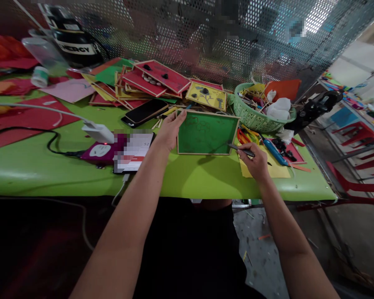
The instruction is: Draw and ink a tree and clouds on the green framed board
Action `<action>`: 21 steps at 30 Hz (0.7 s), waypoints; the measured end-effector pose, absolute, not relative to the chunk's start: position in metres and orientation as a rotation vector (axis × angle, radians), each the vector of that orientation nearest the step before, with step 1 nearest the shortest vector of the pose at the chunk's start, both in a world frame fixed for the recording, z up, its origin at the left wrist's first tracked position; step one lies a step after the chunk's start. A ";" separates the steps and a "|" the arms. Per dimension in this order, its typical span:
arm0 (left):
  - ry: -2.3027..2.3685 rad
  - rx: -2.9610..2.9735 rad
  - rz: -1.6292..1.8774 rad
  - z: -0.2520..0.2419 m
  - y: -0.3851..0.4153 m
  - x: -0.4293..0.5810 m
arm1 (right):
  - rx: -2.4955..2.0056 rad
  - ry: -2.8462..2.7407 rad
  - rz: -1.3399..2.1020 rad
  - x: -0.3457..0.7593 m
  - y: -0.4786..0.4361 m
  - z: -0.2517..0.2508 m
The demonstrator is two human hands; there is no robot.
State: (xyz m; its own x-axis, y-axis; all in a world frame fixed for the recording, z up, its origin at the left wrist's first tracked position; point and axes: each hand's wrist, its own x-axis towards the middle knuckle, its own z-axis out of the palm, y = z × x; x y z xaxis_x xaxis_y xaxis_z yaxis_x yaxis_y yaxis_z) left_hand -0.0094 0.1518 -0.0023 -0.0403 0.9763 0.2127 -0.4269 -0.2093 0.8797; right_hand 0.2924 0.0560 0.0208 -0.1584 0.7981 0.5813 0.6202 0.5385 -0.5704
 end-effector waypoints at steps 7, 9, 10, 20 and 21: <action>0.748 1.013 1.536 -0.002 0.151 -0.009 | -1.148 -1.885 0.258 0.292 0.056 0.021; 0.743 1.020 1.538 -0.002 0.151 -0.009 | -1.159 -1.869 0.248 0.292 0.056 0.021; 0.743 1.017 1.540 -0.002 0.151 -0.009 | -1.162 -1.865 0.246 0.292 0.056 0.021; 0.732 0.986 1.532 0.000 0.150 -0.008 | -1.178 -1.876 0.265 0.292 0.055 0.021; 0.735 0.978 1.534 0.000 0.150 -0.008 | -1.181 -1.877 0.266 0.291 0.055 0.021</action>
State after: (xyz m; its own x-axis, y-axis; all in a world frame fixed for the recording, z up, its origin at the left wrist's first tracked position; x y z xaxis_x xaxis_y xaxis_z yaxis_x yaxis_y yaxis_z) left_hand -0.0079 0.1502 -0.0001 -0.0385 0.9806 0.1923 -0.4648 -0.1880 0.8652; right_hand 0.2915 0.0553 0.0215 -0.1633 0.8116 0.5609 0.6238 0.5254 -0.5787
